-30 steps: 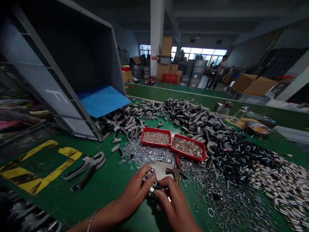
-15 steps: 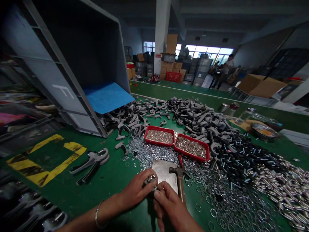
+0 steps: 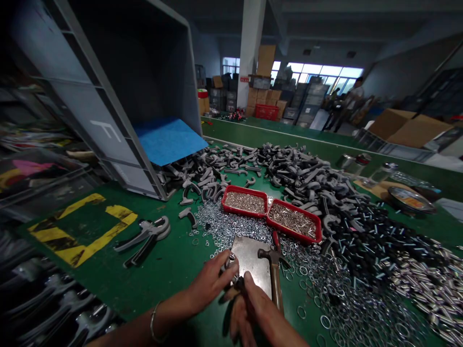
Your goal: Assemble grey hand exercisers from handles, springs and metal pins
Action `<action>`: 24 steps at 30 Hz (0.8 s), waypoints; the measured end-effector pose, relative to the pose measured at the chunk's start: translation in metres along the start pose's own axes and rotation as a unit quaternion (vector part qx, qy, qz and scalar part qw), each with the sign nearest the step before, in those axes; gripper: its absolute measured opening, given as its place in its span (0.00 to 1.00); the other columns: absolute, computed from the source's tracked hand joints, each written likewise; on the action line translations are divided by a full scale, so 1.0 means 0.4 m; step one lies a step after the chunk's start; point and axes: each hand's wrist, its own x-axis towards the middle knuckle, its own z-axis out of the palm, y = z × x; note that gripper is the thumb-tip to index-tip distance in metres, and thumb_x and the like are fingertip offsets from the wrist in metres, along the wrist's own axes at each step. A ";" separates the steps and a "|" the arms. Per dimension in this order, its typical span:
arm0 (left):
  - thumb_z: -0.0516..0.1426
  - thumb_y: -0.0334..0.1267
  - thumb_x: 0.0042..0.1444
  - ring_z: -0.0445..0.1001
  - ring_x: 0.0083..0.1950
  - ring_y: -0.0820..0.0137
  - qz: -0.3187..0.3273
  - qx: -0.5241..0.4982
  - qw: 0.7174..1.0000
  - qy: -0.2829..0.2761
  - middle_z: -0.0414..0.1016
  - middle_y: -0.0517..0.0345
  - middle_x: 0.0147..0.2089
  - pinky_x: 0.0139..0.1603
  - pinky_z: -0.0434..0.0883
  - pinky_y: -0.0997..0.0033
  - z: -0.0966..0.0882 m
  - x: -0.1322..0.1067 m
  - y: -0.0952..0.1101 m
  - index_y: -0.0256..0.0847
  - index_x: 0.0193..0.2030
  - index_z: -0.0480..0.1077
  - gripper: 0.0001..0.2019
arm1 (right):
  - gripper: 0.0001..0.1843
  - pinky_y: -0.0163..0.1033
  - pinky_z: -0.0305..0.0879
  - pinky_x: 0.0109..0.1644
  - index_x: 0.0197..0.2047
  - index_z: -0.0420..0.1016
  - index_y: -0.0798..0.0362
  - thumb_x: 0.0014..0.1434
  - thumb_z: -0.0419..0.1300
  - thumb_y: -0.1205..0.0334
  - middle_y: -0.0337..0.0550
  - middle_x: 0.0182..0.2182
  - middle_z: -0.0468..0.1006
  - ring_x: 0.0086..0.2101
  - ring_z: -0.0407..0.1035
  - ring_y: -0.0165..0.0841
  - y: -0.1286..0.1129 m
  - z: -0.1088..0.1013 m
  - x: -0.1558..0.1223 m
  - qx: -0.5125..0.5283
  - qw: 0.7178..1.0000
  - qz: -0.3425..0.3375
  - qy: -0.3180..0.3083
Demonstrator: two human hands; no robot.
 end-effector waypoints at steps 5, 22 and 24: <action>0.48 0.46 0.68 0.68 0.38 0.67 -0.075 -0.060 0.995 0.030 0.71 0.57 0.37 0.42 0.65 0.69 0.004 0.000 0.009 0.41 0.41 0.65 0.12 | 0.24 0.41 0.68 0.36 0.38 0.74 0.49 0.51 0.67 0.37 0.47 0.34 0.76 0.34 0.70 0.39 0.006 -0.030 -0.015 -0.201 0.939 -0.184 0.207; 0.48 0.44 0.68 0.67 0.44 0.65 0.108 0.026 0.991 -0.071 0.70 0.53 0.41 0.49 0.65 0.65 -0.005 0.003 0.018 0.40 0.39 0.65 0.11 | 0.36 0.35 0.61 0.26 0.30 0.69 0.52 0.67 0.35 0.34 0.40 0.21 0.70 0.20 0.63 0.30 0.016 0.004 -0.028 -0.024 0.999 -0.035 0.007; 0.48 0.44 0.68 0.68 0.43 0.65 0.056 0.040 0.995 -0.073 0.70 0.53 0.41 0.48 0.65 0.64 -0.001 0.003 0.015 0.40 0.40 0.65 0.12 | 0.30 0.36 0.63 0.31 0.34 0.72 0.52 0.62 0.49 0.32 0.44 0.27 0.74 0.27 0.67 0.33 0.015 -0.003 -0.029 -0.117 0.984 -0.096 0.089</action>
